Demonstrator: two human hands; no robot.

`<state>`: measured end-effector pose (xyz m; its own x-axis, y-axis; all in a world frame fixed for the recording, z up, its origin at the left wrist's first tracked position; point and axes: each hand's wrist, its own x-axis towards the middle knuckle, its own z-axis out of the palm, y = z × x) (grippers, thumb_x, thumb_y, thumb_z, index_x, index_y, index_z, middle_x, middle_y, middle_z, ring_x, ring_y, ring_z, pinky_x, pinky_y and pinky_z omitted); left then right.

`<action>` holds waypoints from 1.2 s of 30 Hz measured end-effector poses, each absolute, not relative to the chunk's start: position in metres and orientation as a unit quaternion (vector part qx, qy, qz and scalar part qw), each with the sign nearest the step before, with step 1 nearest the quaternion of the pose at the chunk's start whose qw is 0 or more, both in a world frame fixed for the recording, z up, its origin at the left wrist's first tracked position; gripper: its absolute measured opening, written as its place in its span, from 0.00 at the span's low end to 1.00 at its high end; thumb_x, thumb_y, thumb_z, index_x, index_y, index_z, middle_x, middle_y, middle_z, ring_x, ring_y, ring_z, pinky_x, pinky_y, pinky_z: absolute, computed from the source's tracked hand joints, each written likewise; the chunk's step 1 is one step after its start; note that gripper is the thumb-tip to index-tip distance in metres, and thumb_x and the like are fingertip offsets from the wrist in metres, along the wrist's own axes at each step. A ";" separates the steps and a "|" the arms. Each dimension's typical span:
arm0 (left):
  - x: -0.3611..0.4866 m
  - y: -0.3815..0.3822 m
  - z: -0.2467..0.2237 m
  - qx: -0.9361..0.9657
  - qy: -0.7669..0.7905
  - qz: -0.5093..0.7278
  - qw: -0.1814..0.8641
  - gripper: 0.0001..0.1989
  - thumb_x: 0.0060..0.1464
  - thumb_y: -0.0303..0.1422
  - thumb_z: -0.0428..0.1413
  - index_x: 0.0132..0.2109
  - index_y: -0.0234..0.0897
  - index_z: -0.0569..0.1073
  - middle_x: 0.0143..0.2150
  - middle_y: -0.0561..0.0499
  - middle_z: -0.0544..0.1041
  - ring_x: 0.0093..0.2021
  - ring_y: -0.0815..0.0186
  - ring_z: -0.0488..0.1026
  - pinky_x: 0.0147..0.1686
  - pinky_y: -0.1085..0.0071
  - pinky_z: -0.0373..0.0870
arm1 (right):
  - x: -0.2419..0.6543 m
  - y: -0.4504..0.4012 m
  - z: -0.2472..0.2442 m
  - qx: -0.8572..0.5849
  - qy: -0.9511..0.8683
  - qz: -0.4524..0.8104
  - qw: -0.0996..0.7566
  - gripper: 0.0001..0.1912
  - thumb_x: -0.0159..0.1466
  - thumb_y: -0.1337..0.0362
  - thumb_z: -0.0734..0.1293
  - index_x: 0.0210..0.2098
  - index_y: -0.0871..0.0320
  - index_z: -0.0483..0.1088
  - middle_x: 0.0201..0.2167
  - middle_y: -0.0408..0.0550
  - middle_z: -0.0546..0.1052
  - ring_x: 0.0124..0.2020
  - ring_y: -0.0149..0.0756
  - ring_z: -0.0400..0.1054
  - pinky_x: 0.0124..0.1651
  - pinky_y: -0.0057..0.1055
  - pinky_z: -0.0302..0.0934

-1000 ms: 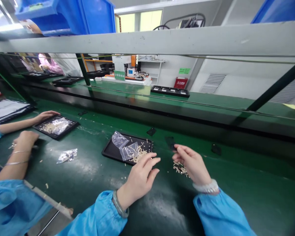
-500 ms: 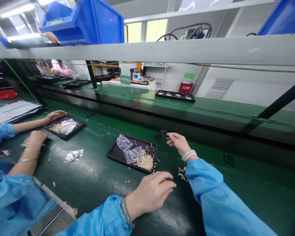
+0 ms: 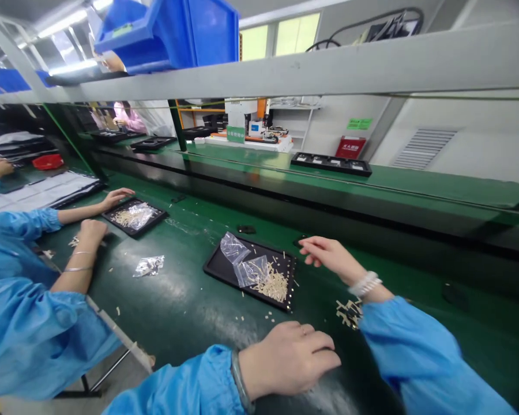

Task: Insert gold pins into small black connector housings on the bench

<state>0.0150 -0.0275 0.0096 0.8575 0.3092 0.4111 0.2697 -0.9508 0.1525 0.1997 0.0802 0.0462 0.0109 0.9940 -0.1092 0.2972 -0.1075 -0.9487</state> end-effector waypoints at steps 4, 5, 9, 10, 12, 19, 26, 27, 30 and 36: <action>0.018 -0.031 0.007 0.968 0.140 0.198 0.062 0.09 0.58 0.28 0.46 0.43 0.38 0.68 0.40 0.54 0.73 0.35 0.69 0.68 0.32 0.70 0.61 | 0.245 0.020 0.049 -0.629 -0.566 0.376 0.378 0.16 0.55 0.52 0.67 0.35 0.59 0.72 0.23 0.45 0.74 0.24 0.31 0.67 0.26 0.26 0.59; 0.019 -0.033 0.006 0.970 0.139 0.191 0.063 0.09 0.58 0.28 0.46 0.43 0.38 0.68 0.39 0.53 0.74 0.35 0.68 0.68 0.32 0.70 0.61 | 0.254 0.006 0.043 -0.643 -0.571 0.353 0.368 0.17 0.55 0.51 0.67 0.35 0.59 0.72 0.22 0.44 0.73 0.24 0.32 0.67 0.27 0.27 0.60; 0.012 -0.030 0.015 0.974 0.139 0.168 0.058 0.08 0.57 0.29 0.47 0.42 0.38 0.69 0.34 0.52 0.74 0.34 0.67 0.68 0.32 0.69 0.60 | 0.269 -0.043 0.005 -0.702 -0.566 0.266 0.339 0.19 0.55 0.48 0.64 0.34 0.57 0.72 0.25 0.47 0.76 0.26 0.37 0.69 0.30 0.31 0.63; 0.007 -0.021 0.021 0.973 0.151 0.166 0.058 0.08 0.58 0.30 0.47 0.41 0.37 0.70 0.34 0.52 0.74 0.34 0.66 0.69 0.32 0.69 0.61 | 0.269 -0.053 -0.005 -0.712 -0.559 0.253 0.341 0.19 0.56 0.48 0.63 0.35 0.57 0.72 0.28 0.48 0.77 0.29 0.39 0.70 0.33 0.32 0.64; -0.007 0.010 0.037 0.962 0.206 0.165 0.064 0.10 0.59 0.34 0.47 0.40 0.37 0.71 0.36 0.50 0.75 0.38 0.65 0.69 0.37 0.69 0.62 | 0.266 -0.068 -0.018 -0.734 -0.540 0.235 0.338 0.20 0.56 0.47 0.62 0.36 0.56 0.72 0.29 0.49 0.78 0.30 0.41 0.72 0.33 0.32 0.65; -0.044 0.181 0.064 0.897 0.437 0.049 0.053 0.20 0.62 0.36 0.38 0.44 0.38 0.74 0.47 0.47 0.74 0.49 0.62 0.66 0.51 0.66 0.58 | 0.258 -0.076 -0.021 -0.754 -0.529 0.187 0.340 0.21 0.51 0.44 0.62 0.33 0.52 0.74 0.33 0.46 0.80 0.31 0.41 0.75 0.30 0.27 0.68; -0.024 0.234 0.016 0.880 0.470 -0.042 0.044 0.24 0.59 0.45 0.41 0.36 0.42 0.79 0.57 0.48 0.67 0.56 0.54 0.59 0.54 0.58 0.54 | 0.274 -0.077 -0.033 -0.768 -0.514 0.175 0.340 0.23 0.49 0.42 0.62 0.33 0.51 0.75 0.33 0.44 0.80 0.29 0.38 0.75 0.25 0.24 0.67; -0.024 0.236 0.014 0.878 0.475 -0.043 0.039 0.23 0.59 0.45 0.41 0.38 0.41 0.78 0.58 0.47 0.66 0.57 0.53 0.58 0.54 0.57 0.53 | 0.276 -0.078 -0.034 -0.769 -0.512 0.180 0.338 0.23 0.49 0.42 0.62 0.34 0.51 0.75 0.33 0.44 0.80 0.30 0.38 0.75 0.25 0.24 0.67; -0.032 0.243 0.021 0.870 0.492 -0.039 0.021 0.23 0.60 0.44 0.40 0.44 0.39 0.76 0.57 0.44 0.66 0.57 0.52 0.57 0.54 0.56 0.52 | 0.278 -0.078 -0.035 -0.771 -0.508 0.192 0.334 0.24 0.49 0.42 0.62 0.34 0.51 0.74 0.33 0.44 0.80 0.29 0.39 0.75 0.24 0.24 0.67; -0.043 0.213 0.068 0.882 0.472 0.011 -0.020 0.20 0.61 0.39 0.40 0.46 0.37 0.74 0.56 0.44 0.67 0.56 0.56 0.58 0.55 0.59 0.50 | 0.272 -0.075 -0.029 -0.762 -0.524 0.178 0.335 0.23 0.50 0.42 0.61 0.32 0.52 0.74 0.31 0.45 0.80 0.29 0.39 0.75 0.28 0.25 0.67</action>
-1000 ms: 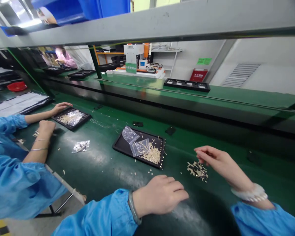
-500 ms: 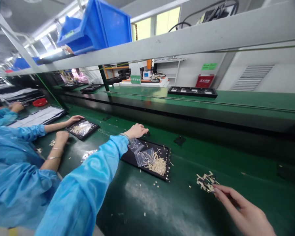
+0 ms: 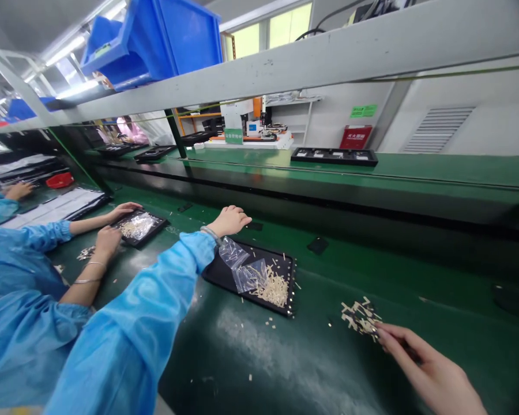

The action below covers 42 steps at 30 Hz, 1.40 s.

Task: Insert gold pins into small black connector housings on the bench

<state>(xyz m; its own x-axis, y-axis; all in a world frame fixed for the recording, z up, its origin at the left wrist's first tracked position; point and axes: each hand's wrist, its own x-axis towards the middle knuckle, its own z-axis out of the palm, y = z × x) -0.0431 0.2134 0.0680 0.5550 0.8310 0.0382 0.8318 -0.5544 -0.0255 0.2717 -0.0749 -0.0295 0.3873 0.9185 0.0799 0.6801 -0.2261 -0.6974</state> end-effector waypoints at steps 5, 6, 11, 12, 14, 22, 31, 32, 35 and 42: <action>-0.032 0.084 0.086 -0.968 -0.243 -0.043 -0.047 0.17 0.59 0.41 0.46 0.47 0.38 0.72 0.49 0.46 0.71 0.52 0.59 0.62 0.54 0.62 0.53 | 0.275 -0.077 -0.027 -0.778 -0.548 0.090 0.294 0.21 0.56 0.44 0.57 0.30 0.52 0.72 0.29 0.45 0.79 0.26 0.39 0.74 0.26 0.28 0.65; -0.031 0.054 0.083 -0.979 -0.182 -0.044 -0.080 0.17 0.58 0.42 0.47 0.47 0.38 0.71 0.49 0.46 0.71 0.52 0.59 0.62 0.54 0.61 0.53 | 0.276 -0.077 -0.028 -0.782 -0.550 0.075 0.283 0.21 0.58 0.45 0.56 0.30 0.52 0.71 0.29 0.45 0.79 0.26 0.39 0.74 0.26 0.29 0.65; -0.020 -0.034 0.052 -0.971 -0.057 -0.059 -0.223 0.18 0.55 0.45 0.50 0.47 0.39 0.70 0.47 0.50 0.73 0.52 0.62 0.63 0.56 0.65 0.51 | 0.269 -0.077 -0.035 -0.758 -0.605 0.035 0.242 0.15 0.63 0.55 0.54 0.34 0.52 0.70 0.35 0.44 0.78 0.34 0.37 0.73 0.34 0.30 0.66; -0.016 -0.037 0.045 -0.968 -0.061 -0.067 -0.236 0.17 0.55 0.44 0.51 0.46 0.39 0.71 0.46 0.51 0.74 0.52 0.63 0.64 0.56 0.66 0.51 | 0.267 -0.075 -0.035 -0.750 -0.619 0.026 0.234 0.14 0.64 0.57 0.54 0.36 0.52 0.69 0.36 0.44 0.78 0.35 0.37 0.73 0.36 0.30 0.66; -0.008 -0.033 0.035 -0.961 -0.089 -0.087 -0.245 0.14 0.57 0.41 0.50 0.45 0.38 0.71 0.45 0.51 0.74 0.50 0.64 0.66 0.55 0.66 0.51 | 0.263 -0.072 -0.036 -0.737 -0.641 -0.004 0.214 0.14 0.64 0.60 0.54 0.38 0.53 0.69 0.37 0.46 0.76 0.39 0.38 0.71 0.38 0.32 0.66; 0.002 -0.025 0.027 -0.946 -0.143 -0.136 -0.258 0.10 0.60 0.34 0.47 0.43 0.37 0.72 0.40 0.52 0.76 0.43 0.68 0.68 0.46 0.70 0.58 | 0.234 -0.054 -0.033 -0.676 -0.710 -0.059 0.189 0.13 0.64 0.61 0.57 0.42 0.57 0.71 0.38 0.50 0.74 0.41 0.40 0.67 0.44 0.36 0.63; 0.006 -0.032 0.005 -0.958 -0.118 -0.139 -0.223 0.12 0.59 0.37 0.48 0.42 0.38 0.73 0.36 0.51 0.77 0.40 0.66 0.68 0.43 0.69 0.58 | 0.196 -0.035 -0.033 -0.654 -0.741 -0.053 0.145 0.11 0.59 0.74 0.59 0.36 0.59 0.71 0.30 0.53 0.76 0.36 0.46 0.67 0.38 0.40 0.60; 0.006 -0.031 0.005 -0.957 -0.118 -0.140 -0.226 0.12 0.58 0.37 0.48 0.42 0.38 0.73 0.37 0.51 0.77 0.40 0.65 0.68 0.44 0.68 0.58 | 0.195 -0.035 -0.033 -0.654 -0.741 -0.050 0.144 0.12 0.59 0.74 0.58 0.35 0.60 0.71 0.29 0.54 0.75 0.35 0.47 0.67 0.37 0.41 0.60; 0.004 -0.029 0.007 -0.945 -0.134 -0.151 -0.259 0.12 0.58 0.36 0.48 0.42 0.38 0.73 0.38 0.50 0.77 0.41 0.65 0.69 0.45 0.68 0.58 | 0.197 -0.034 -0.033 -0.653 -0.741 -0.031 0.153 0.12 0.59 0.74 0.57 0.34 0.61 0.71 0.28 0.54 0.75 0.34 0.46 0.67 0.38 0.41 0.61; 0.007 -0.016 0.008 -0.629 -0.315 -0.250 -0.665 0.15 0.56 0.39 0.50 0.42 0.33 0.73 0.36 0.46 0.75 0.33 0.68 0.70 0.35 0.70 0.64 | 0.183 -0.042 -0.006 -0.575 -0.697 0.099 0.416 0.07 0.64 0.65 0.58 0.41 0.55 0.65 0.35 0.48 0.73 0.38 0.37 0.68 0.40 0.34 0.63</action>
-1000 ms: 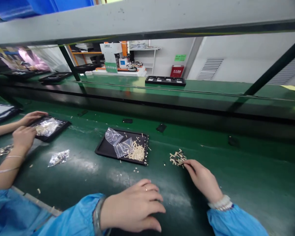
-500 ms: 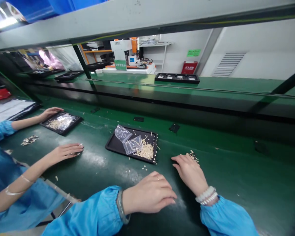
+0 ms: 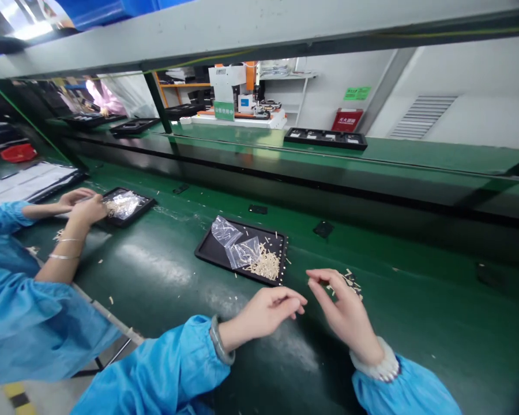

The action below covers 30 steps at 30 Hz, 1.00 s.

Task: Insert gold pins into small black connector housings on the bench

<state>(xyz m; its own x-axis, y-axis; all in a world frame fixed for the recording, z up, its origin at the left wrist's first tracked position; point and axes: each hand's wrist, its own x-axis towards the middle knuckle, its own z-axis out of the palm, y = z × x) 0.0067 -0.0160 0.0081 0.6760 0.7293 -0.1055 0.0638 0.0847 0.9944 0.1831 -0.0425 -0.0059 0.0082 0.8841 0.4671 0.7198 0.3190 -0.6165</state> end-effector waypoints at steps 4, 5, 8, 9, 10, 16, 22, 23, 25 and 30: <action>0.012 -0.017 0.003 0.348 0.263 0.271 0.858 0.18 0.52 0.43 0.54 0.37 0.28 0.72 0.29 0.47 0.71 0.27 0.71 0.68 0.30 0.73 0.63 | 0.157 -0.047 0.001 -0.501 -0.696 0.062 0.512 0.08 0.62 0.72 0.61 0.40 0.55 0.65 0.34 0.48 0.71 0.38 0.37 0.66 0.41 0.37 0.62; 0.012 -0.018 0.001 0.315 0.255 0.284 0.869 0.17 0.51 0.42 0.55 0.35 0.28 0.72 0.28 0.48 0.71 0.26 0.71 0.68 0.30 0.73 0.63 | 0.152 -0.047 -0.001 -0.488 -0.708 0.048 0.508 0.10 0.61 0.73 0.61 0.40 0.54 0.65 0.34 0.47 0.71 0.38 0.37 0.66 0.41 0.37 0.61; 0.010 -0.017 -0.002 0.281 0.264 0.329 0.862 0.14 0.49 0.39 0.58 0.33 0.29 0.71 0.25 0.51 0.69 0.25 0.73 0.67 0.30 0.74 0.63 | 0.144 -0.045 -0.006 -0.468 -0.737 0.020 0.487 0.12 0.60 0.75 0.62 0.41 0.53 0.67 0.33 0.47 0.72 0.37 0.38 0.66 0.41 0.40 0.61; 0.009 -0.015 -0.002 0.280 0.272 0.340 0.856 0.14 0.49 0.38 0.59 0.32 0.29 0.71 0.25 0.51 0.69 0.25 0.73 0.66 0.29 0.75 0.63 | 0.143 -0.045 -0.007 -0.464 -0.744 0.019 0.480 0.13 0.60 0.75 0.62 0.41 0.53 0.67 0.34 0.48 0.73 0.38 0.38 0.66 0.41 0.40 0.61; 0.008 -0.013 -0.002 0.281 0.280 0.348 0.849 0.13 0.48 0.38 0.59 0.32 0.29 0.71 0.24 0.52 0.68 0.25 0.74 0.66 0.29 0.75 0.63 | 0.142 -0.044 -0.008 -0.460 -0.750 0.023 0.474 0.13 0.60 0.75 0.62 0.41 0.53 0.67 0.34 0.48 0.73 0.38 0.38 0.66 0.41 0.40 0.61; -0.002 0.005 0.007 0.414 0.358 0.415 0.727 0.15 0.46 0.40 0.60 0.34 0.30 0.76 0.24 0.52 0.69 0.24 0.73 0.64 0.27 0.75 0.61 | 0.136 -0.035 0.001 -0.535 -0.692 0.101 0.474 0.09 0.62 0.65 0.62 0.42 0.56 0.66 0.34 0.49 0.72 0.36 0.37 0.68 0.38 0.35 0.64; -0.010 0.015 0.006 0.475 0.416 0.461 0.623 0.11 0.46 0.36 0.60 0.35 0.33 0.78 0.28 0.50 0.75 0.26 0.71 0.67 0.30 0.72 0.67 | 0.131 -0.019 0.009 -0.566 -0.669 0.207 0.435 0.09 0.63 0.59 0.61 0.33 0.56 0.70 0.28 0.45 0.74 0.30 0.34 0.69 0.35 0.31 0.64; -0.011 0.016 0.005 0.483 0.415 0.461 0.618 0.11 0.46 0.36 0.60 0.36 0.33 0.78 0.29 0.50 0.76 0.27 0.70 0.68 0.31 0.72 0.67 | 0.130 -0.017 0.009 -0.564 -0.665 0.223 0.436 0.09 0.63 0.59 0.61 0.33 0.56 0.70 0.29 0.45 0.75 0.30 0.34 0.69 0.36 0.31 0.64; -0.011 0.015 0.004 0.513 0.403 0.470 0.595 0.09 0.48 0.35 0.58 0.36 0.35 0.78 0.32 0.49 0.76 0.30 0.68 0.70 0.34 0.71 0.68 | 0.129 -0.016 0.010 -0.557 -0.657 0.258 0.438 0.10 0.62 0.58 0.62 0.35 0.56 0.70 0.30 0.46 0.76 0.31 0.34 0.70 0.36 0.30 0.64; -0.011 0.012 0.005 0.591 0.368 0.475 0.538 0.08 0.52 0.32 0.56 0.36 0.36 0.78 0.35 0.47 0.74 0.40 0.64 0.70 0.43 0.68 0.66 | 0.127 -0.020 0.013 -0.542 -0.641 0.311 0.445 0.13 0.61 0.56 0.61 0.29 0.57 0.70 0.26 0.45 0.75 0.28 0.34 0.69 0.32 0.28 0.64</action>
<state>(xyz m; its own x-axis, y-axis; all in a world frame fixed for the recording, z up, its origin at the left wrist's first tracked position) -0.0108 0.0120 0.0045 0.2778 0.9461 0.1663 -0.0761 -0.1509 0.9856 0.1269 -0.0203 0.0128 -0.0163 0.9721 0.2340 0.4175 0.2192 -0.8818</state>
